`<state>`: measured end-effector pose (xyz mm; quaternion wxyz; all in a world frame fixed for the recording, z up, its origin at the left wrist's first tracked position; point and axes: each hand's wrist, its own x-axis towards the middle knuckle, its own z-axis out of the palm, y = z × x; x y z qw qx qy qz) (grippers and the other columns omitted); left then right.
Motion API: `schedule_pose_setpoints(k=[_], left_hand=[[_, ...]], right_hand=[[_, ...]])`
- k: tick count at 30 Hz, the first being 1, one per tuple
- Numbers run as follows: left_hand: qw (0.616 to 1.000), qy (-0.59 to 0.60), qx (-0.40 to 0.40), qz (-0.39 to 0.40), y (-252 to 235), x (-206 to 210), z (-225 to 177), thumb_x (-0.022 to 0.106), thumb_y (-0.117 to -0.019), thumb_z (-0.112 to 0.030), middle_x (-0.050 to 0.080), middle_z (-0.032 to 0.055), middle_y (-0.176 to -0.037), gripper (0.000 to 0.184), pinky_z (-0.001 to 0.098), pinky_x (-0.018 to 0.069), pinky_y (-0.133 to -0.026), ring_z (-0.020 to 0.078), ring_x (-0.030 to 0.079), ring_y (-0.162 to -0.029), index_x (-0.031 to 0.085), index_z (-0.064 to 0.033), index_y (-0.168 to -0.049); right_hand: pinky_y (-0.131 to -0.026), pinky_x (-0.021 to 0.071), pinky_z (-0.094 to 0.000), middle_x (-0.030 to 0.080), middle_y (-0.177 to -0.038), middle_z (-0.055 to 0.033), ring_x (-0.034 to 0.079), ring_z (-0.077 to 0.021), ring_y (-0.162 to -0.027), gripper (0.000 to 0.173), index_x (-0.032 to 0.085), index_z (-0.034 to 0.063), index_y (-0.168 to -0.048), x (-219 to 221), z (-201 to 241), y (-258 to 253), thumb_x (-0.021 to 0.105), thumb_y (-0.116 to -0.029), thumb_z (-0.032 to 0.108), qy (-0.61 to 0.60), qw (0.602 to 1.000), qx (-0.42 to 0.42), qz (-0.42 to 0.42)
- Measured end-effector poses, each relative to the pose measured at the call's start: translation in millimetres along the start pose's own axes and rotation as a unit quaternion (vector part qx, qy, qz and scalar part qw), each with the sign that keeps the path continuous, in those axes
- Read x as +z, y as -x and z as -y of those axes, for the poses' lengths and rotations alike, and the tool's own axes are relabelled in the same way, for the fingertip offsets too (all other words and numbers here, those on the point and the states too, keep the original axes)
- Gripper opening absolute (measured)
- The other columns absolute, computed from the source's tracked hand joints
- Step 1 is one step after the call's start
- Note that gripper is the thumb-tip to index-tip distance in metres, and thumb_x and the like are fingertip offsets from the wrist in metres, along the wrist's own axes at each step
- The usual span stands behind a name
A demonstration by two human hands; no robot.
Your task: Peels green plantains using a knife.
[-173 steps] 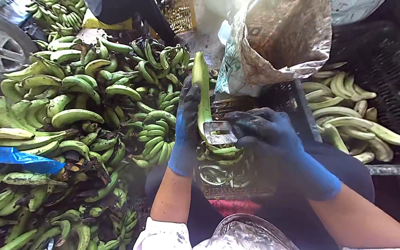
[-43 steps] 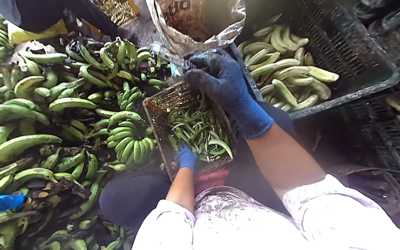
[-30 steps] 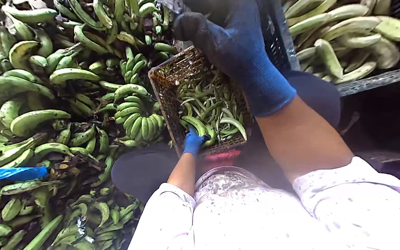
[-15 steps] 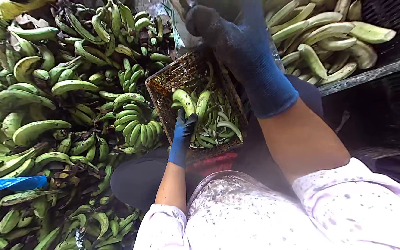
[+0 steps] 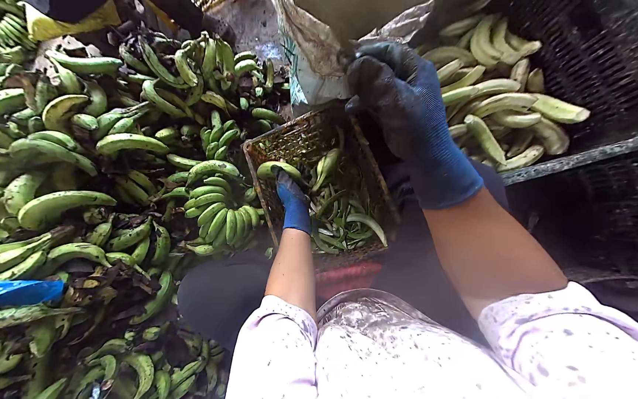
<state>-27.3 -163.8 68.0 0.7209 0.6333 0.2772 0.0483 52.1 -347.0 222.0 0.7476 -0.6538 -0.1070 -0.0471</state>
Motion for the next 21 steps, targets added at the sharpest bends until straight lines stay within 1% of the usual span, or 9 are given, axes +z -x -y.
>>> schedule_pose_setpoints(k=[4,7,10,12,14,16,17,19,21], left_hand=[[0.981,-0.11,0.155,0.029,8.2,-3.2,-52.0,0.029,-0.1115,-0.04,0.057,0.0086,-0.139,0.047,0.0458,0.0521,-0.097,0.0213,0.059,-0.119,0.042,-0.0181,-0.151],[0.968,-0.135,0.187,0.103,9.4,-7.4,-80.4,0.05,-0.1046,-0.049,0.045,0.0033,-0.155,0.069,0.0443,0.0514,-0.101,0.0195,0.056,-0.127,0.017,-0.0308,-0.163],[0.958,-0.094,0.238,0.126,15.9,-6.4,-95.3,0.07,-0.0943,-0.042,0.054,0.0052,-0.145,0.08,0.0394,0.0577,-0.084,0.0187,0.063,-0.108,0.027,-0.0303,-0.161],[0.954,-0.053,0.257,0.143,29.0,-7.2,-102.0,0.067,-0.0963,-0.039,0.056,0.0008,-0.143,0.061,0.0323,0.0578,-0.08,0.0129,0.063,-0.105,0.045,-0.0264,-0.152],[0.955,0.006,0.248,0.162,44.3,-9.1,-107.2,0.057,-0.1016,-0.036,0.059,-0.003,-0.138,0.049,0.0272,0.057,-0.078,0.0078,0.063,-0.102,0.048,-0.0264,-0.149],[0.961,0.09,0.199,0.172,53.0,-7.9,-109.5,0.048,-0.1033,-0.051,0.064,0.0006,-0.097,0.043,0.0244,0.0497,-0.047,0.008,0.056,-0.06,0.051,-0.0301,-0.14],[0.954,0.143,0.172,0.2,55.1,-7.2,-112.2,0.044,-0.1014,-0.061,0.061,0.0024,-0.082,0.045,0.0255,0.0457,-0.04,0.0099,0.051,-0.049,0.053,-0.0296,-0.132],[0.921,0.235,0.143,0.276,56.8,-4.2,-117.8,0.042,-0.0959,-0.074,0.058,-0.0001,-0.074,0.055,0.0231,0.0463,-0.041,0.0081,0.052,-0.049,0.058,-0.0263,-0.118],[0.903,0.24,0.139,0.328,53.0,-4.7,-123.5,0.052,-0.0955,-0.067,0.062,-0.0003,-0.088,0.05,0.0248,0.0525,-0.052,0.0092,0.059,-0.063,0.055,-0.0273,-0.126]], right_hand=[[-0.079,0.0599,-0.0347,0.063,-0.108,-0.0053,0.066,-0.0159,-0.092,0.03,0.057,0.0058,-0.127,26.4,8.3,7.8,0.04,-0.11,0.023,-0.192,0.98,0.048,-0.017],[-0.073,0.0593,-0.0278,0.063,-0.115,0.0005,0.065,-0.0099,-0.088,0.035,0.05,0.019,-0.139,51.3,-9.5,54.7,0.041,-0.1104,0.038,-0.242,0.963,0.117,-0.021],[-0.077,0.0592,-0.0349,0.062,-0.113,-0.0006,0.065,-0.0134,-0.092,0.042,0.048,0.0193,-0.139,75.3,-56.1,90.6,0.044,-0.1072,0.047,-0.246,0.942,0.221,-0.054],[-0.078,0.0587,-0.0379,0.067,-0.112,-0.0053,0.066,-0.0165,-0.094,0.047,0.053,0.0153,-0.136,89.2,-75.2,108.2,0.04,-0.1077,0.05,-0.249,0.931,0.265,-0.02],[-0.07,0.0579,-0.0334,0.068,-0.102,-0.0046,0.066,-0.0142,-0.083,0.044,0.057,0.0158,-0.132,99.2,-74.9,122.1,0.035,-0.1097,0.047,-0.21,0.938,0.274,0.004],[-0.073,0.0599,-0.0352,0.069,-0.104,-0.0069,0.068,-0.0165,-0.083,0.039,0.056,0.0124,-0.135,97.4,-69.6,127.6,0.039,-0.1106,0.037,-0.165,0.95,0.266,-0.014],[-0.073,0.0604,-0.0354,0.069,-0.104,-0.0076,0.068,-0.0163,-0.081,0.037,0.055,0.0094,-0.135,95.4,-70.4,130.4,0.041,-0.1106,0.033,-0.131,0.956,0.261,-0.038],[-0.071,0.0614,-0.0346,0.067,-0.115,-0.0088,0.069,-0.0155,-0.083,0.034,0.053,0.0036,-0.137,91.1,-84.8,139.3,0.045,-0.1076,0.019,-0.109,0.961,0.234,-0.098],[-0.066,0.0618,-0.0354,0.067,-0.114,-0.0104,0.069,-0.016,-0.079,0.034,0.054,0.0014,-0.135,87.2,-102.2,143.9,0.044,-0.108,0.02,-0.093,0.956,0.228,-0.16]])
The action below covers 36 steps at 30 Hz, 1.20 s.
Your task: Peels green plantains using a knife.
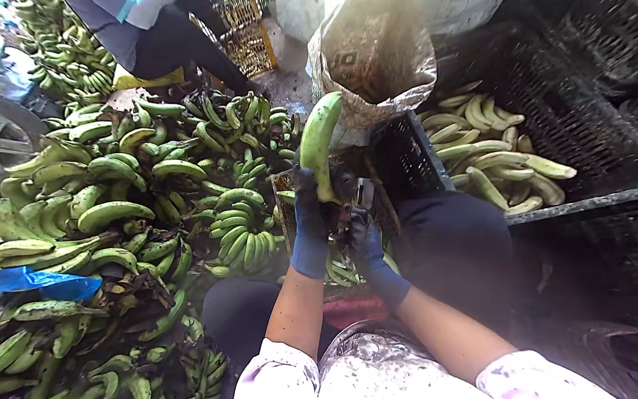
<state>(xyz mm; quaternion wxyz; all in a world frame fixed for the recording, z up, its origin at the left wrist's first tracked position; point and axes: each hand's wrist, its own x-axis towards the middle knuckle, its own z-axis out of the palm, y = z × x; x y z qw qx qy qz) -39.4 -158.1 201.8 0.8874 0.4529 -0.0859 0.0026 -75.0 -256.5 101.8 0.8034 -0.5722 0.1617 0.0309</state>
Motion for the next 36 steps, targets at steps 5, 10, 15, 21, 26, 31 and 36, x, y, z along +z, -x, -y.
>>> schedule_pose_setpoints(k=[5,10,15,21,26,31,36], left_hand=[[0.95,-0.311,-0.017,0.013,-4.1,-10.2,-54.1,0.074,-0.088,-0.013,0.062,0.0065,-0.128,0.079,0.0376,0.0592,-0.08,0.0197,0.066,-0.101,0.034,-0.0295,-0.154],[0.958,-0.277,0.037,-0.064,10.4,-20.1,-69.8,0.062,-0.0874,-0.006,0.06,0.0049,-0.123,0.074,0.0376,0.0585,-0.078,0.0179,0.063,-0.099,0.036,-0.0285,-0.153],[0.967,-0.204,0.13,-0.074,19.4,-27.0,-63.8,0.055,-0.0885,0.0,0.057,0.0047,-0.134,0.073,0.0374,0.0546,-0.095,0.0173,0.06,-0.115,0.03,-0.023,-0.154],[0.969,-0.165,0.18,-0.046,20.1,-20.6,-62.5,0.053,-0.0871,0.001,0.057,0.0066,-0.134,0.073,0.0392,0.0533,-0.099,0.019,0.06,-0.119,0.027,-0.0186,-0.153],[0.977,-0.111,0.18,-0.015,18.8,-14.4,-57.0,0.052,-0.0903,-0.006,0.059,0.0052,-0.13,0.059,0.0384,0.0544,-0.096,0.0187,0.061,-0.115,0.037,-0.0205,-0.146],[0.992,-0.016,0.122,0.014,-5.0,-25.7,-81.4,0.05,-0.1029,-0.043,0.06,0.0039,-0.138,0.044,0.0412,0.0559,-0.096,0.0218,0.062,-0.12,0.052,-0.0222,-0.142],[1.0,0.028,0.009,-0.003,-24.9,-40.2,-80.8,0.038,-0.1064,-0.054,0.067,0.0028,-0.111,0.044,0.0359,0.0589,-0.084,0.0156,0.067,-0.098,0.058,-0.0231,-0.131]], right_hand=[[-0.075,0.0623,-0.0371,0.065,-0.119,-0.0121,0.07,-0.0181,-0.086,0.04,0.048,0.0025,-0.141,-18.4,29.0,-2.2,0.043,-0.1106,0.028,0.057,0.998,0.001,0.001],[-0.069,0.0645,-0.039,0.071,-0.106,-0.009,0.073,-0.0215,-0.082,0.04,0.05,0.0098,-0.142,3.6,49.3,28.5,0.048,-0.1078,0.032,0.026,0.992,-0.01,0.127],[-0.057,0.0613,-0.0328,0.069,-0.088,-0.0062,0.069,-0.0165,-0.065,0.036,0.055,0.0072,-0.131,23.2,43.8,55.4,0.048,-0.1067,0.033,-0.006,0.981,0.005,0.195],[-0.054,0.06,-0.0299,0.071,-0.093,-0.0065,0.068,-0.0151,-0.064,0.032,0.056,0.0111,-0.131,36.3,78.4,49.5,0.049,-0.1076,0.032,-0.006,0.978,0.004,0.209],[-0.053,0.058,-0.0332,0.069,-0.085,-0.0055,0.066,-0.0157,-0.062,0.039,0.059,0.0094,-0.13,26.8,53.5,55.3,0.049,-0.1049,0.038,0.06,0.968,0.003,0.244],[-0.056,0.0571,-0.0303,0.069,-0.09,-0.0048,0.067,-0.0134,-0.068,0.037,0.056,0.0076,-0.134,8.5,81.3,33.1,0.042,-0.1095,0.031,0.126,0.946,0.097,0.284],[-0.088,0.0584,-0.032,0.071,-0.116,0.0025,0.068,-0.0076,-0.101,0.045,0.058,0.0144,-0.138,3.5,160.7,-66.8,0.046,-0.106,0.043,0.206,0.914,-0.226,0.267]])
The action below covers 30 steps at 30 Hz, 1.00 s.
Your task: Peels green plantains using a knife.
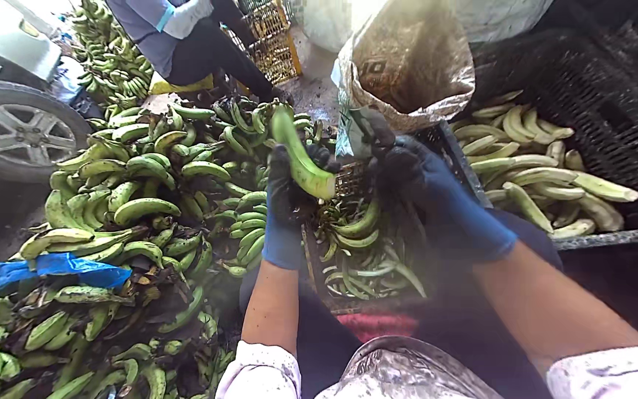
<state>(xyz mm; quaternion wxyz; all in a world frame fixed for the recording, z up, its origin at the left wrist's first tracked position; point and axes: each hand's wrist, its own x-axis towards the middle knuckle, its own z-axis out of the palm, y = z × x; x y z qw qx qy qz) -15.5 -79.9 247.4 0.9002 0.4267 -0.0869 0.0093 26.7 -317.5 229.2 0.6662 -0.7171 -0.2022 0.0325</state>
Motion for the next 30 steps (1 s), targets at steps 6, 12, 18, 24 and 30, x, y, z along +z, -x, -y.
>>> schedule_pose_setpoints(k=[6,12,18,24,30], left_hand=[[0.986,-0.104,-0.011,-0.127,-3.1,9.5,9.8,0.029,-0.1085,-0.054,0.07,0.0009,-0.101,0.046,0.0304,0.0599,-0.068,0.0106,0.069,-0.083,0.059,-0.0246,-0.127],[0.985,-0.083,-0.117,-0.094,-0.9,20.4,30.5,0.031,-0.1106,-0.035,0.068,0.0028,-0.091,0.035,0.0277,0.0585,-0.063,0.0106,0.067,-0.075,0.058,-0.0149,-0.121],[0.974,-0.171,-0.127,-0.077,22.0,4.1,20.0,0.045,-0.1071,-0.046,0.067,0.0087,-0.116,0.041,0.0398,0.0618,-0.07,0.0204,0.069,-0.089,0.05,-0.0266,-0.143],[0.957,-0.263,0.056,-0.105,17.9,6.2,14.7,0.042,-0.1092,-0.028,0.054,-0.0035,-0.142,0.051,0.0298,0.0562,-0.09,0.0074,0.06,-0.113,0.03,-0.0331,-0.158],[0.958,-0.222,-0.181,0.012,26.3,-3.5,16.2,0.048,-0.1058,-0.031,0.066,0.0107,-0.119,0.046,0.0375,0.0599,-0.07,0.019,0.068,-0.087,0.046,-0.0323,-0.151]], right_hand=[[-0.093,0.0472,-0.0623,0.068,-0.124,-0.0145,0.064,-0.0343,-0.112,0.055,0.065,0.0288,-0.137,2.9,2.6,-2.2,0.042,-0.101,0.064,0.368,0.903,-0.221,-0.006],[-0.093,0.0417,-0.071,0.065,-0.127,-0.0241,0.062,-0.0473,-0.113,0.041,0.068,0.0196,-0.132,7.2,-13.1,-19.5,0.06,-0.0994,0.044,0.444,0.863,-0.196,-0.139],[-0.094,0.0465,-0.0651,0.063,-0.132,-0.0221,0.062,-0.0407,-0.117,0.06,0.064,0.0153,-0.136,-10.0,-5.3,-29.5,0.045,-0.1019,0.061,0.419,0.876,-0.139,-0.197],[-0.093,0.0458,-0.0617,0.069,-0.12,-0.0178,0.066,-0.036,-0.11,0.046,0.069,0.0231,-0.13,32.5,-9.6,14.4,0.058,-0.0979,0.054,0.376,0.887,-0.262,-0.051],[-0.096,0.0465,-0.0568,0.064,-0.126,-0.0199,0.061,-0.0377,-0.115,0.049,0.066,0.0219,-0.136,4.1,-19.0,-38.8,0.054,-0.1007,0.053,0.396,0.877,-0.183,-0.203]])
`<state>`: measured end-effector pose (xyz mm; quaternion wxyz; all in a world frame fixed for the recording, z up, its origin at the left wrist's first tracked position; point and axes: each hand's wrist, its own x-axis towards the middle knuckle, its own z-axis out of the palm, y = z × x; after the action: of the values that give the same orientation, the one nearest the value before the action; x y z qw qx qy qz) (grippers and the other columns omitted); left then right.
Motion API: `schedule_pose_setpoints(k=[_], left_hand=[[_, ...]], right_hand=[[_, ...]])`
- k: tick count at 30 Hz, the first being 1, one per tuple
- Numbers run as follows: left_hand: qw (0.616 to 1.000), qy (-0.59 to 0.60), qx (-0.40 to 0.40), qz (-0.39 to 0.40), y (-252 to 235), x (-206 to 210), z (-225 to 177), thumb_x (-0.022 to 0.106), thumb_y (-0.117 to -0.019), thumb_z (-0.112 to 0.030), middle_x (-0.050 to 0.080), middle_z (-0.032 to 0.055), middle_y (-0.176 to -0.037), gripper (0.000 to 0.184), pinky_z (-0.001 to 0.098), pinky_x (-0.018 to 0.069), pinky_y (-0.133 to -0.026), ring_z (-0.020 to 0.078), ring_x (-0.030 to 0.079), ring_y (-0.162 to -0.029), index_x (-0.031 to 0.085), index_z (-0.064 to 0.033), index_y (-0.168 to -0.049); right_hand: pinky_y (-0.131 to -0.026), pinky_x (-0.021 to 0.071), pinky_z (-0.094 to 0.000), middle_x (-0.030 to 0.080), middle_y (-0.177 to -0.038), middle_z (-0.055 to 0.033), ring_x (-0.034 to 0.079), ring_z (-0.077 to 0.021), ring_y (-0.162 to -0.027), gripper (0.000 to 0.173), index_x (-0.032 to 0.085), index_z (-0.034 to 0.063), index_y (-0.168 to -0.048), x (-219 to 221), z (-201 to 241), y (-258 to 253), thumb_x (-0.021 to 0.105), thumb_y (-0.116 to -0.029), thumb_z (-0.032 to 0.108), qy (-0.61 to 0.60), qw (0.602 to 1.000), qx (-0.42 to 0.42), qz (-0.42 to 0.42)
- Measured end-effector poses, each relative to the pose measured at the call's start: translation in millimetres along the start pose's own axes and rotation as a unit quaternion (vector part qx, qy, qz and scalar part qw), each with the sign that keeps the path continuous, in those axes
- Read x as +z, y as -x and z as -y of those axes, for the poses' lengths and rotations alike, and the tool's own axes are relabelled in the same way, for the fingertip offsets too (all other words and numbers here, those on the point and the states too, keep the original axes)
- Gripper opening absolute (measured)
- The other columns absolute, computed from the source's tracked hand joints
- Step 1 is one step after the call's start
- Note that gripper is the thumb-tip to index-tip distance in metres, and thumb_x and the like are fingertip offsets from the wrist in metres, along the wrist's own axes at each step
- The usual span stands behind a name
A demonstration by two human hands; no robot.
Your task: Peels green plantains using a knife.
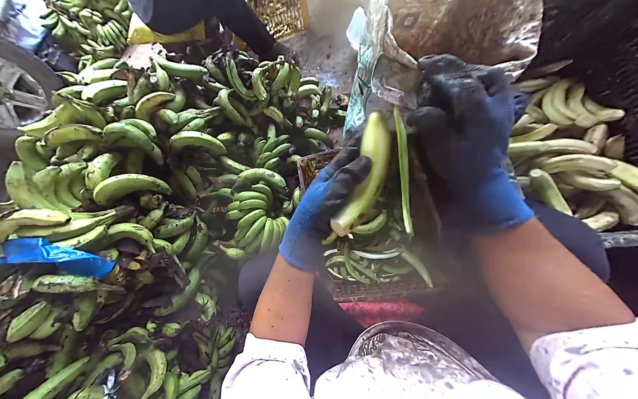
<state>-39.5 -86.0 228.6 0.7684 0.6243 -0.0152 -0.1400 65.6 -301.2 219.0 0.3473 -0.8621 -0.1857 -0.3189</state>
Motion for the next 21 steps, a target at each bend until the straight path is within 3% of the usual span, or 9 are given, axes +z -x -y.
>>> schedule_pose_setpoints(k=[3,5,7,9,11,14,17,19,21], left_hand=[[0.987,0.009,0.117,-0.105,-12.0,1.8,3.6,0.039,-0.1103,-0.034,0.062,0.004,-0.132,0.044,0.0379,0.0594,-0.084,0.0161,0.066,-0.104,0.039,-0.0313,-0.154],[0.947,0.055,0.233,-0.213,-21.0,13.1,-2.6,0.041,-0.1098,-0.033,0.061,0.0001,-0.134,0.042,0.0344,0.0569,-0.092,0.0119,0.063,-0.112,0.04,-0.0257,-0.151],[0.921,0.08,0.289,-0.248,-23.1,19.0,-6.4,0.045,-0.1089,-0.036,0.058,-0.0032,-0.136,0.046,0.0313,0.0548,-0.097,0.0084,0.061,-0.117,0.033,-0.0275,-0.153],[0.956,0.041,0.231,-0.177,-10.7,13.3,-1.6,0.045,-0.1082,-0.037,0.061,-0.0049,-0.129,0.044,0.0269,0.0558,-0.091,0.005,0.062,-0.108,0.039,-0.0294,-0.15],[0.993,-0.027,0.101,-0.064,-0.3,2.7,-3.6,0.049,-0.1074,-0.035,0.067,0.003,-0.119,0.042,0.029,0.059,-0.075,0.0095,0.067,-0.092,0.047,-0.0284,-0.149],[0.998,-0.055,0.002,0.036,-5.2,-4.1,-0.6,0.054,-0.1042,-0.033,0.067,0.0074,-0.125,0.051,0.032,0.0593,-0.074,0.0135,0.068,-0.091,0.044,-0.0309,-0.154],[0.991,0.051,0.115,-0.035,-14.7,-1.9,6.1,0.036,-0.1106,-0.037,0.064,0.0064,-0.125,0.041,0.0373,0.0589,-0.084,0.0168,0.066,-0.102,0.046,-0.0246,-0.148],[0.955,0.128,0.219,-0.155,-27.2,15.6,-7.2,0.031,-0.1106,-0.046,0.065,0.0,-0.121,0.041,0.0331,0.0578,-0.089,0.0118,0.065,-0.106,0.052,-0.023,-0.138],[0.925,0.166,0.279,-0.197,-28.3,25.0,-13.3,0.029,-0.111,-0.045,0.063,-0.0022,-0.126,0.04,0.0334,0.0559,-0.095,0.0109,0.063,-0.114,0.047,-0.0247,-0.14]], right_hand=[[-0.098,0.043,-0.0643,0.065,-0.125,-0.0221,0.062,-0.0403,-0.116,0.052,0.067,0.0186,-0.133,-4.7,18.3,26.4,0.052,-0.1005,0.057,-0.016,0.998,-0.038,0.036],[-0.101,0.0406,-0.0578,0.068,-0.123,-0.0152,0.063,-0.0317,-0.114,0.048,0.066,0.0247,-0.134,-5.9,31.9,47.4,0.058,-0.0982,0.055,-0.041,0.991,-0.119,0.038],[-0.101,0.0401,-0.0528,0.07,-0.119,-0.0115,0.064,-0.027,-0.112,0.047,0.066,0.0264,-0.134,-6.7,34.7,47.8,0.06,-0.0973,0.055,-0.058,0.985,-0.156,0.038],[-0.097,0.043,-0.0603,0.069,-0.12,-0.0183,0.065,-0.0362,-0.111,0.049,0.068,0.0218,-0.131,-5.9,24.1,29.4,0.058,-0.098,0.056,-0.052,0.989,-0.133,0.047],[-0.095,0.0446,-0.0641,0.066,-0.123,-0.0225,0.063,-0.0417,-0.112,0.054,0.067,0.0199,-0.134,-5.0,7.6,3.5,0.054,-0.0993,0.058,-0.041,0.994,-0.079,0.057],[-0.097,0.0434,-0.0623,0.063,-0.13,-0.0199,0.06,-0.0396,-0.119,0.058,0.066,0.023,-0.137,-4.1,-9.3,-9.0,0.045,-0.1,0.063,-0.016,0.997,0.021,0.074],[-0.097,0.0426,-0.0656,0.065,-0.127,-0.0227,0.061,-0.0423,-0.117,0.058,0.068,0.0162,-0.131,-5.8,6.5,14.6,0.049,-0.0998,0.061,-0.005,0.999,-0.005,0.045],[-0.101,0.0452,-0.0584,0.068,-0.122,-0.0193,0.063,-0.0362,-0.115,0.049,0.07,0.0186,-0.13,-2.6,22.2,39.4,0.061,-0.097,0.055,-0.027,0.995,-0.091,0.003],[-0.102,0.0421,-0.053,0.069,-0.121,-0.013,0.063,-0.0292,-0.115,0.046,0.068,0.0248,-0.131,-1.8,28.8,45.7,0.064,-0.0957,0.054,-0.044,0.988,-0.149,-0.009]])
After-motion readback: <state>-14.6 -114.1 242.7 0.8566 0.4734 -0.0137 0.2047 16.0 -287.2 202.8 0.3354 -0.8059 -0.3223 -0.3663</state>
